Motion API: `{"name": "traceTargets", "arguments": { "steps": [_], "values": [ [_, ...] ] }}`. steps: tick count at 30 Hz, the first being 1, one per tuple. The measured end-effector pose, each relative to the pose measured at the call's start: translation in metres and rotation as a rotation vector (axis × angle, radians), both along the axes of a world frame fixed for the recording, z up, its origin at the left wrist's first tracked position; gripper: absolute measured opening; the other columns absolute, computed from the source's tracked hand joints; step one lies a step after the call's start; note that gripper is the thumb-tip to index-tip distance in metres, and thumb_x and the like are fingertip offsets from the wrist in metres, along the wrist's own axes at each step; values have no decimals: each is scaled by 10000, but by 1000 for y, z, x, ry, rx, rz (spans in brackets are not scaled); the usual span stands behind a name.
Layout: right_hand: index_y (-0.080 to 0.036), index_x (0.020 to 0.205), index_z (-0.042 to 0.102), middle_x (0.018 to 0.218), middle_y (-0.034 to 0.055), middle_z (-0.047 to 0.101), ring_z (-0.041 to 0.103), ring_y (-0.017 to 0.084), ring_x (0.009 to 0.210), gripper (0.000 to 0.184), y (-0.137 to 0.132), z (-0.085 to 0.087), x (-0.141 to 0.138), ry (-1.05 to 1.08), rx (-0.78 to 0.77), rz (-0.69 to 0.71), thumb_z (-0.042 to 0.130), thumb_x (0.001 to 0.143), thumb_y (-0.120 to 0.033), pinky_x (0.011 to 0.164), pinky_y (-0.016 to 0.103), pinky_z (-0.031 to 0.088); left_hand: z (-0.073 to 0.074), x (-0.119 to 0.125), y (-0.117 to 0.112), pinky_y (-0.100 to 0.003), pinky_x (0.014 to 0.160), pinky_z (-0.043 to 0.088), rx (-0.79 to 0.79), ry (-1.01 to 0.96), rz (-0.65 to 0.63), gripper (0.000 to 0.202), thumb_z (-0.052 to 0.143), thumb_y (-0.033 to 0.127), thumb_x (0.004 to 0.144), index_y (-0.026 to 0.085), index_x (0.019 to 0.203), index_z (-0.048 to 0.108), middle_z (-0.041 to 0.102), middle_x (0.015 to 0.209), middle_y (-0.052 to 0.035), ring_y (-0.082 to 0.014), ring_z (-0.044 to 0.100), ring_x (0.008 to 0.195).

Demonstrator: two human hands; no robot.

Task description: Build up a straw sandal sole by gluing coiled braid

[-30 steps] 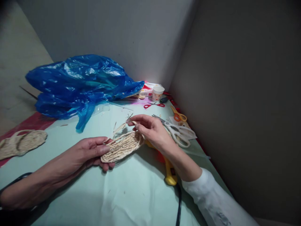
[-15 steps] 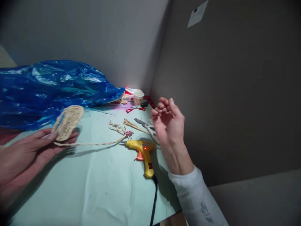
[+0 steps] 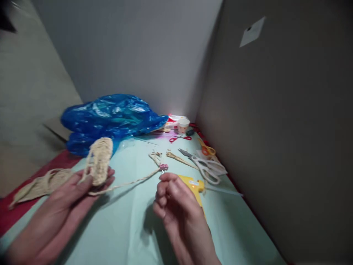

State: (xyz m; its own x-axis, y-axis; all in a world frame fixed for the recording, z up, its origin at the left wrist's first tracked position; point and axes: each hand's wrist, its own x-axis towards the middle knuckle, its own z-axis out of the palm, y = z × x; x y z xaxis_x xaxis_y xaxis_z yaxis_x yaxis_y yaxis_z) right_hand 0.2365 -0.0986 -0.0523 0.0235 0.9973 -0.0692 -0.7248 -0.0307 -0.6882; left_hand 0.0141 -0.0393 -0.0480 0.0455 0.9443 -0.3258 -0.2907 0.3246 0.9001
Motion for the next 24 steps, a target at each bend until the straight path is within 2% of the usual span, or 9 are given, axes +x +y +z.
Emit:
{"name": "traceTargets", "arguments": {
  "steps": [1,3,6,9,11,13,15,19,24],
  "values": [
    [-222,966,694,829,33,512,450,102,663,252,-1,-3,-5,-113,5,62,785,807,-395,561,189,429,3,8,-7,-268,1009,535,9,-62,37,351,721,324,882,296,1207,590,711,1251,-2,-211,622,1243],
    [-251,1016,694,919,54,594,528,147,762,289,-3,-8,-13,-381,44,162,776,820,-447,657,242,465,4,18,-16,-247,967,547,26,-164,36,362,762,291,856,284,1186,612,743,1169,-3,-192,658,1173],
    [-294,1185,637,1081,75,634,580,219,978,385,-2,-12,-22,-719,75,291,677,895,-543,852,326,478,2,24,-26,-242,996,523,75,-255,68,447,806,230,817,289,1210,601,736,1205,0,-180,644,1198],
    [-306,1291,558,1199,72,615,582,234,1061,446,5,-14,-31,-922,106,310,590,941,-581,914,362,461,-1,28,-32,-306,1019,522,139,-298,70,471,811,227,808,251,1230,605,727,1226,-41,-226,634,1220],
    [-274,1262,553,1185,66,619,587,218,1051,401,12,-14,-37,-956,143,262,571,963,-539,901,345,464,-4,32,-35,-341,1037,509,186,-299,89,424,802,234,814,225,1202,631,729,1215,-59,-246,635,1217],
    [-227,1185,564,1069,58,639,597,190,957,345,19,-12,-43,-932,196,244,568,971,-497,853,318,473,-8,34,-37,-357,1040,503,219,-285,111,370,806,242,808,209,1148,665,739,1184,-65,-251,647,1192],
    [-194,1097,574,977,50,644,587,170,868,311,25,-11,-47,-888,238,257,585,963,-475,804,299,473,-13,35,-37,-356,1005,521,235,-271,124,345,827,249,784,210,1098,690,752,1136,-63,-252,669,1147],
    [-170,988,589,944,41,626,554,155,852,308,31,-6,-51,-797,261,296,663,918,-461,794,271,452,-20,33,-34,-343,924,560,248,-266,115,316,858,276,749,219,1027,718,767,1063,-61,-259,702,1076],
    [-167,934,573,857,0,562,499,119,767,294,36,1,-49,-745,229,329,673,909,-443,713,222,409,-12,26,-28,-374,980,543,216,-235,123,384,851,339,748,192,1084,737,754,1143,-104,-307,665,1156]
  ]
}}
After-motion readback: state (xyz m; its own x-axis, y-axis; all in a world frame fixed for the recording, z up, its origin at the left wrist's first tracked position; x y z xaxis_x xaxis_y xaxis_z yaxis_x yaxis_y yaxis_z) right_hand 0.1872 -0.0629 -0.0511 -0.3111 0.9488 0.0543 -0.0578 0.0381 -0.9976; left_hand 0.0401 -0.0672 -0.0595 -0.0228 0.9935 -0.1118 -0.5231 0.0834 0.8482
